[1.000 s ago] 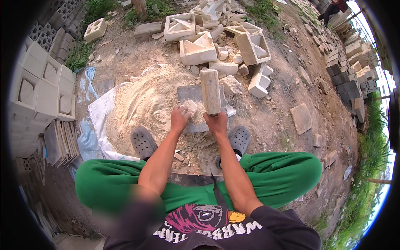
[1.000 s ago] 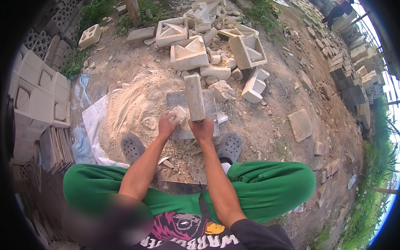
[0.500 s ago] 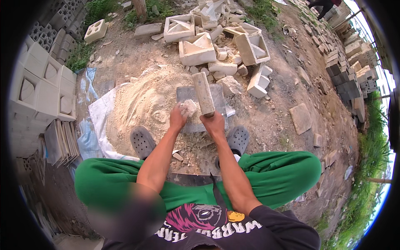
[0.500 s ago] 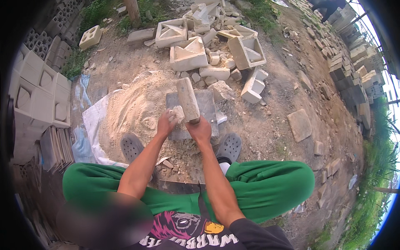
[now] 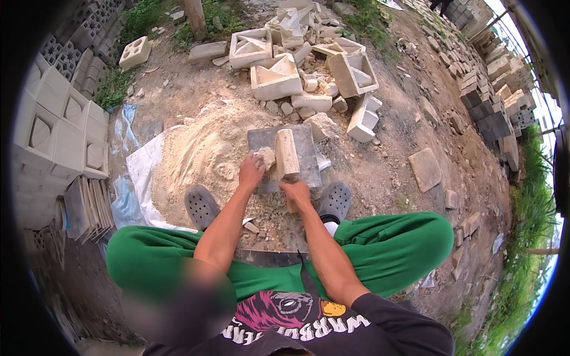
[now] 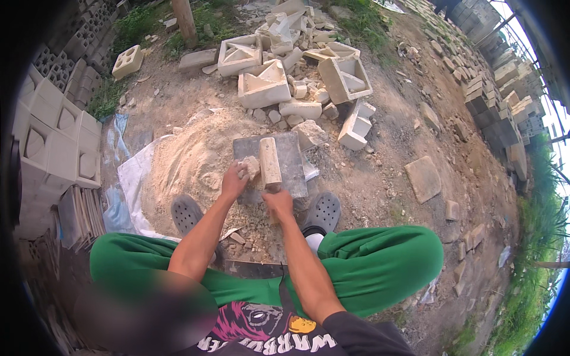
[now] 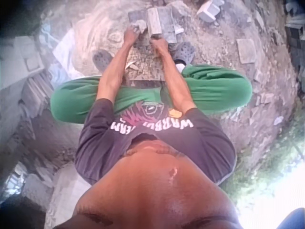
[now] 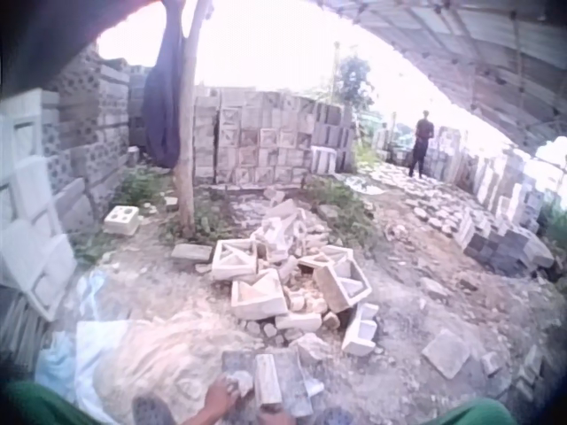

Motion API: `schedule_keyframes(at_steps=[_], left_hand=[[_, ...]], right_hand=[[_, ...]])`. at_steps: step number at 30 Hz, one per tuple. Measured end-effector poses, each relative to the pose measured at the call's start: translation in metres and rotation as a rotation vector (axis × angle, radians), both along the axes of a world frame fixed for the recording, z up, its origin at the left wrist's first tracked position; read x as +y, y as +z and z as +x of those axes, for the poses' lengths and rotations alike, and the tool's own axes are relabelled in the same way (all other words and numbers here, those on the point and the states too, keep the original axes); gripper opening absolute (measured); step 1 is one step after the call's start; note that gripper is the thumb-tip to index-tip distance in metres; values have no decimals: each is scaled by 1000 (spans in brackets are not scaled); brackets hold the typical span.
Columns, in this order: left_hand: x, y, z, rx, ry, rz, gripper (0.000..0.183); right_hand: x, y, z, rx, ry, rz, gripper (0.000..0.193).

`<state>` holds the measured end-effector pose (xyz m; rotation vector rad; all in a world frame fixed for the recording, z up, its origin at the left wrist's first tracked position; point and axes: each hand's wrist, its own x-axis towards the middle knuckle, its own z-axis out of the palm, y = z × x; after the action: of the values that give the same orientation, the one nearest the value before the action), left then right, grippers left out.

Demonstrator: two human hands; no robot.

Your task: The person sits on the ground and uses a large concrete block to grind and crush smaller fragments of stone or concrete into a fine powder on a flat surface.

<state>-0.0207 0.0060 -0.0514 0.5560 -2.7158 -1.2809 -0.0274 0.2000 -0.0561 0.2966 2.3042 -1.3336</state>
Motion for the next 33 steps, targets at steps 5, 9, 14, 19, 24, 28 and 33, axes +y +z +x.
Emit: schedule_keyframes(at_steps=[5, 9, 14, 19, 24, 28, 33], left_hand=[[10, 17, 13, -88, 29, -135, 48], [15, 34, 9, -193, 14, -153, 53], [3, 29, 14, -123, -101, -209, 49], [-4, 24, 13, -134, -140, -187, 46], [-13, 13, 10, -12, -193, -184, 49], [-8, 9, 13, -18, -162, -140, 47], [-2, 14, 11, -29, -154, -128, 42]], right_hand=[[-10, 112, -21, 70, -63, -195, 25], [-13, 155, -44, 271, -96, -222, 33], [-19, 139, -42, 650, -50, -287, 24], [-25, 44, 19, 357, 33, 108, 30], [-19, 36, 7, 223, -6, 32, 31], [-23, 115, -28, 349, 49, 41, 29], [-28, 142, -43, 509, -28, -301, 28]])
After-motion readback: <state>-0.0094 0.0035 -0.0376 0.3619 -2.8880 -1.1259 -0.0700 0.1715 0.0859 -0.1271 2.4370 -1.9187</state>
